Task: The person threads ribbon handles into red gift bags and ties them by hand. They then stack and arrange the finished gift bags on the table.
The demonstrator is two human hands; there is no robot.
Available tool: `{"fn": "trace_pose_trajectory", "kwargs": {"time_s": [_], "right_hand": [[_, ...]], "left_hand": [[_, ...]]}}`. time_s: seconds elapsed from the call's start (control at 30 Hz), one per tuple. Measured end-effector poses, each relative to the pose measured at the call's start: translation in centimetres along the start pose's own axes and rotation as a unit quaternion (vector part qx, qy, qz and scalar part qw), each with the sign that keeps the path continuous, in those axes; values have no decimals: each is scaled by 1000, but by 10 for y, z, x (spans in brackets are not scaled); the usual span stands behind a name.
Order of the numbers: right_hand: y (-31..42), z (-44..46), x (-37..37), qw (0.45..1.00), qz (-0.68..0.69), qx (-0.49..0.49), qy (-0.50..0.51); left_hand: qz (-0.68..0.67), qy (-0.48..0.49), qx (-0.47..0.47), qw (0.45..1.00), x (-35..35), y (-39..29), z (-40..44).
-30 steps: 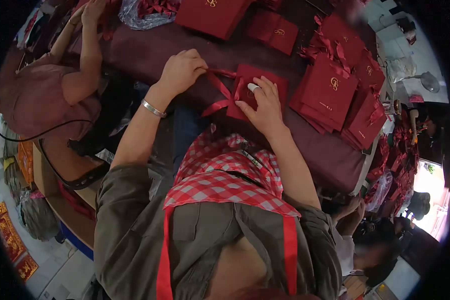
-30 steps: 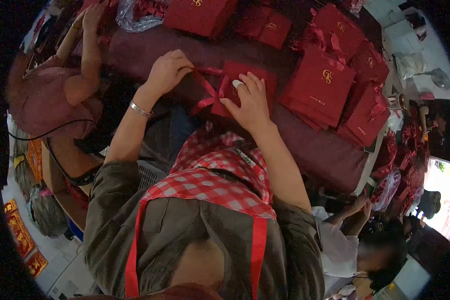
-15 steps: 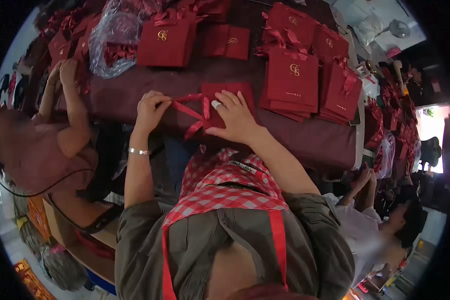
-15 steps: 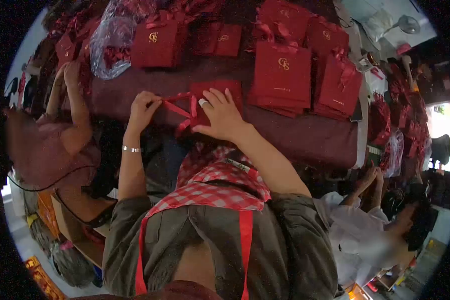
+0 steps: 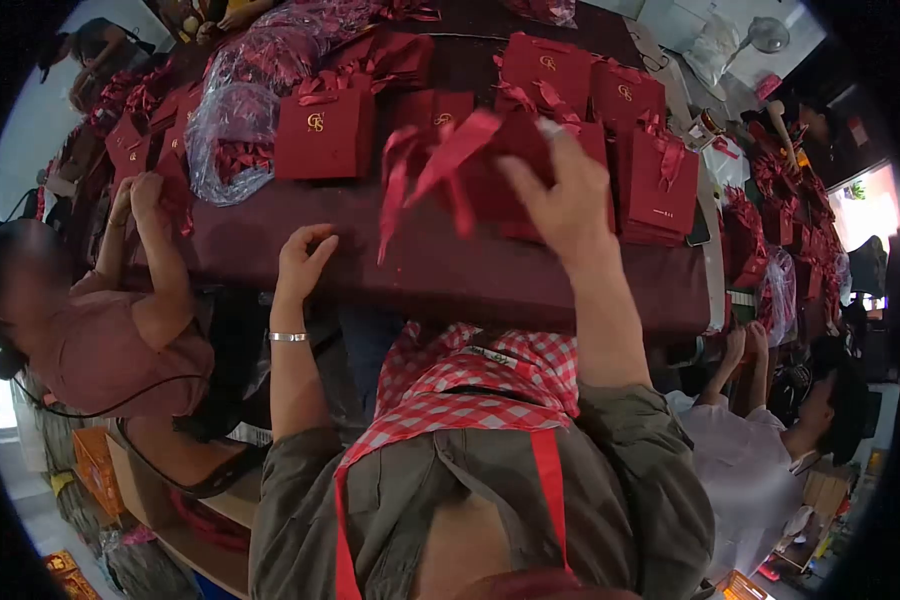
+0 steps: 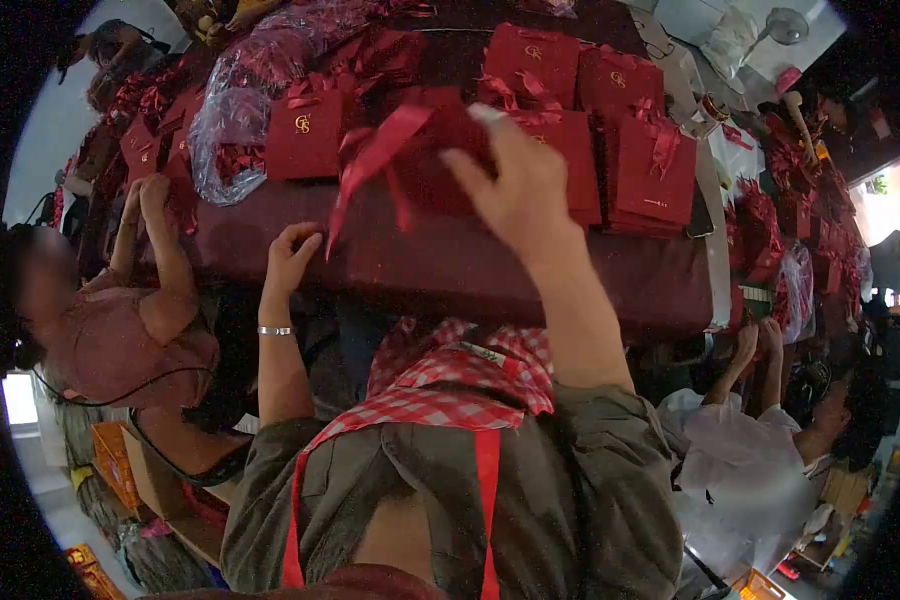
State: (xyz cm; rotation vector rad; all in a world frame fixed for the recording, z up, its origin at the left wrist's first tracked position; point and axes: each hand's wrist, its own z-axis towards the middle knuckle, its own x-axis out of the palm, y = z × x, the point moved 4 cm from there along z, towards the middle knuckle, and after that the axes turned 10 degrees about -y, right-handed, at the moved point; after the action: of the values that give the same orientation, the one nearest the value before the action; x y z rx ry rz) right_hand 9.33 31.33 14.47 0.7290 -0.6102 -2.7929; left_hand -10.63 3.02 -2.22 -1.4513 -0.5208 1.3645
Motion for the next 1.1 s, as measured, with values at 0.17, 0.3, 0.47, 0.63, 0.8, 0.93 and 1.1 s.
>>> {"fn": "trace_pose_trajectory", "kwargs": {"time_s": [0.17, 0.3, 0.47, 0.63, 0.8, 0.93, 1.1], "right_hand": [[-102, 7, -21, 981, -66, 162, -78], [-128, -32, -8, 953, -300, 30, 13], [-42, -61, -14, 994, -66, -84, -39], [-47, -140, -13, 996, -56, -12, 70], [-74, -168, -23, 989, -127, 32, 67], [-67, -161, -22, 988, -135, 5, 70], [-66, -159, -23, 986, -134, 25, 90]], "left_hand": [[0, -21, 3, 1000, 1, 1, -2], [85, -32, 72, 993, 3, -6, -2], [110, -79, 130, 982, 6, -19, -6], [152, -109, 181, 966, 19, -26, -11], [119, -67, 273, 952, 81, -71, -3], [179, 13, 324, 929, 147, -104, 38], [314, 2, 191, 930, 199, -128, 96]]}}
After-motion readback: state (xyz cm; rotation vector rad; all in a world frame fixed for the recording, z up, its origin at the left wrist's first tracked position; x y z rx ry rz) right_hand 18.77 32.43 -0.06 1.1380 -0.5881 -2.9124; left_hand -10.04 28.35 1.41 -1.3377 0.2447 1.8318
